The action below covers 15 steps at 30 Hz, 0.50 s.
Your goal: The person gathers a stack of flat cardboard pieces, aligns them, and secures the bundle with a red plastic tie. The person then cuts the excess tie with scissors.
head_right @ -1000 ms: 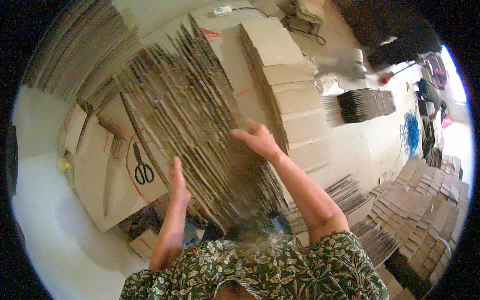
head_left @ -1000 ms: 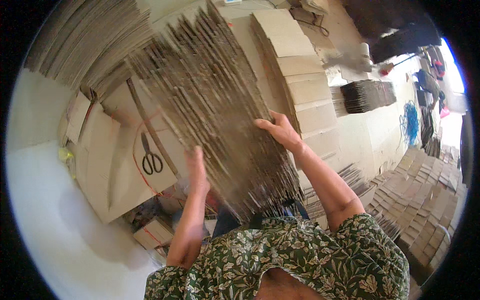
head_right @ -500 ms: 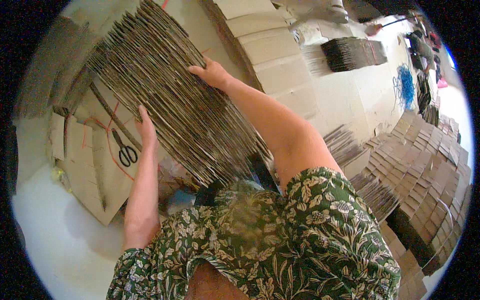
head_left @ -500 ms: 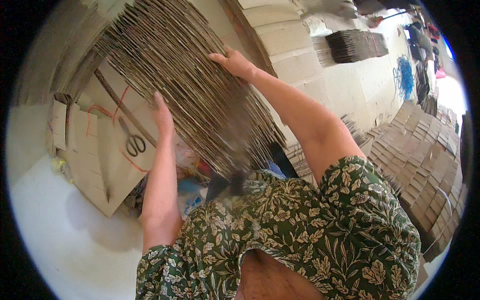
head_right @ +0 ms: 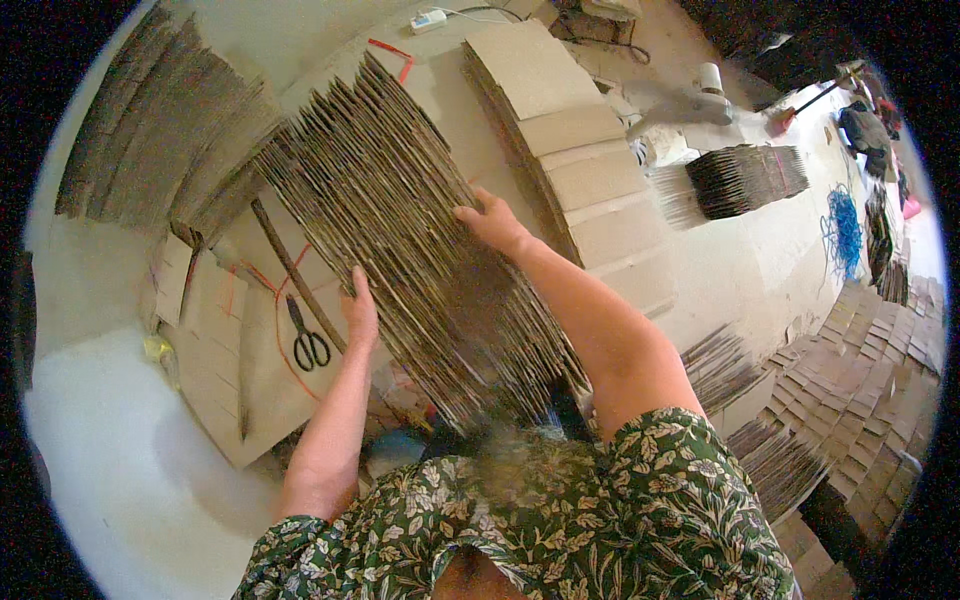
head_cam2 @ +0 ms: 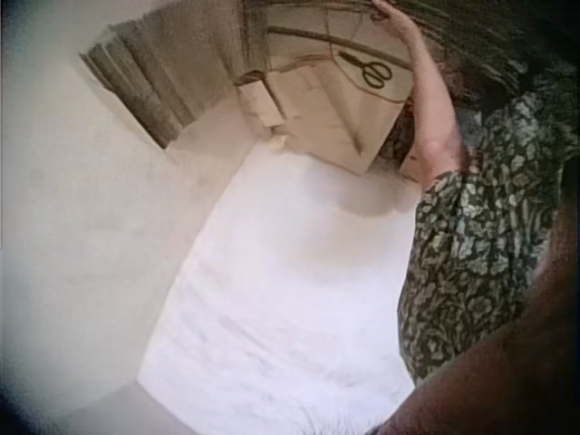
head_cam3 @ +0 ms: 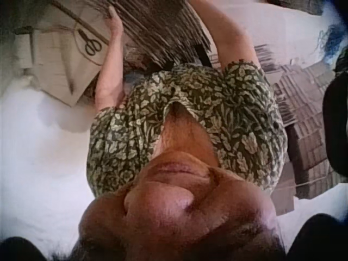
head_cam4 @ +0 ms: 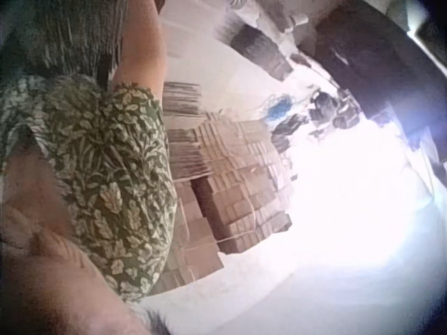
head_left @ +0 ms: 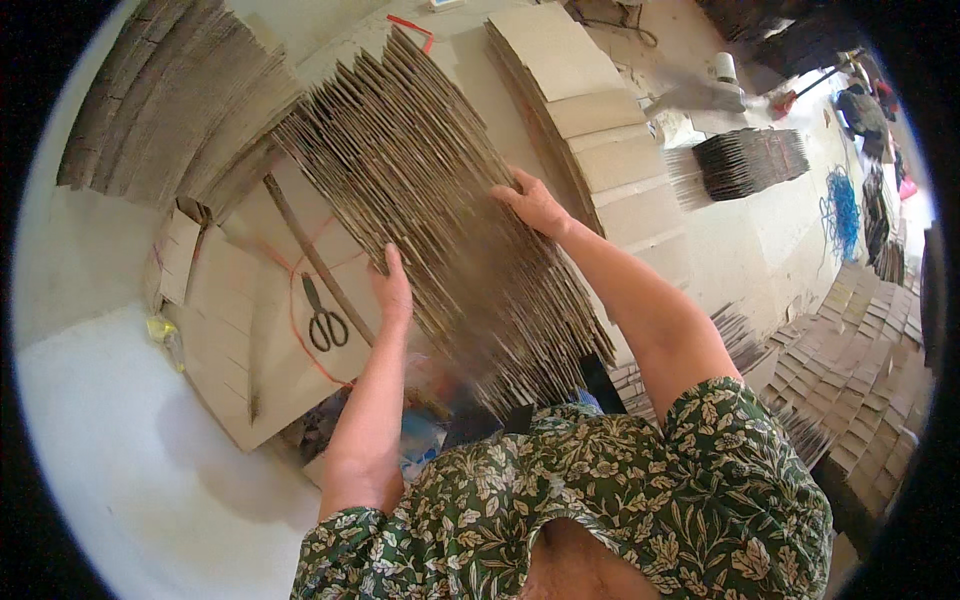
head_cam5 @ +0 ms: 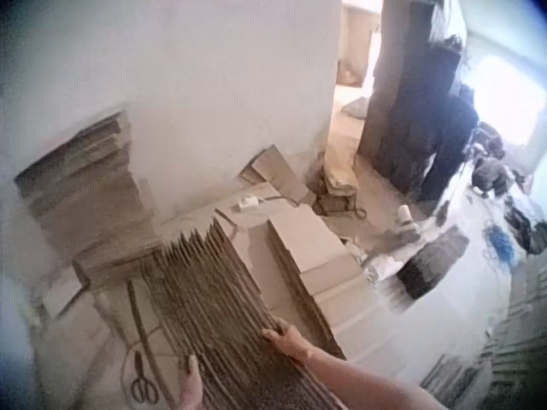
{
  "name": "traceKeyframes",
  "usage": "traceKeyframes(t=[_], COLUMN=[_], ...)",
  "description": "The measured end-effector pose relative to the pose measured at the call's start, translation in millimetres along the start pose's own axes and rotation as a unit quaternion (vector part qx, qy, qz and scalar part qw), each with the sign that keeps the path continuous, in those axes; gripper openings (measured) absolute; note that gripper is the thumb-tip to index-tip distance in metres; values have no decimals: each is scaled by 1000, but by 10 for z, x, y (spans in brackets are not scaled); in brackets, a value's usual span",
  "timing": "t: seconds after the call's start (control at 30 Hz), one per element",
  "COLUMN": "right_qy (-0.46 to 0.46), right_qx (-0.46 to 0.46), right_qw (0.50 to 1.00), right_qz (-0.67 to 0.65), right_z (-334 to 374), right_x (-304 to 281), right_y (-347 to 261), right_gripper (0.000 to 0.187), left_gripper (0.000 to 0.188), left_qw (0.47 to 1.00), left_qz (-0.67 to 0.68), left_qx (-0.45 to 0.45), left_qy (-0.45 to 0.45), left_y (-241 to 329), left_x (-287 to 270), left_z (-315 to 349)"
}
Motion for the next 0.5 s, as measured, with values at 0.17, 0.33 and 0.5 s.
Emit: traceKeyframes(t=[0.17,0.33,0.5], right_qy=[15,49,66], right_qx=[20,48,43], right_qw=[994,969,976], right_qz=[108,238,203], right_z=[292,596,498], right_x=[-136,40,-151], right_y=[36,-267,-86], right_gripper=[67,81,84], left_gripper=[81,87,82], left_qw=[998,987,962], left_qz=[-19,-78,-183], left_qx=[8,-104,199], left_qy=[-60,-93,-26], left_y=[-86,89,149], left_x=[-89,-383,-481], left_z=[239,310,293])
Point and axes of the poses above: each hand's wrist, its own z-axis away from the middle knuckle, its own x-axis out of the palm, y = z × x, the point moved 3 cm from there along -z, towards the middle knuckle, and after that the axes turned 12 degrees about y, right-handed, at the moved point
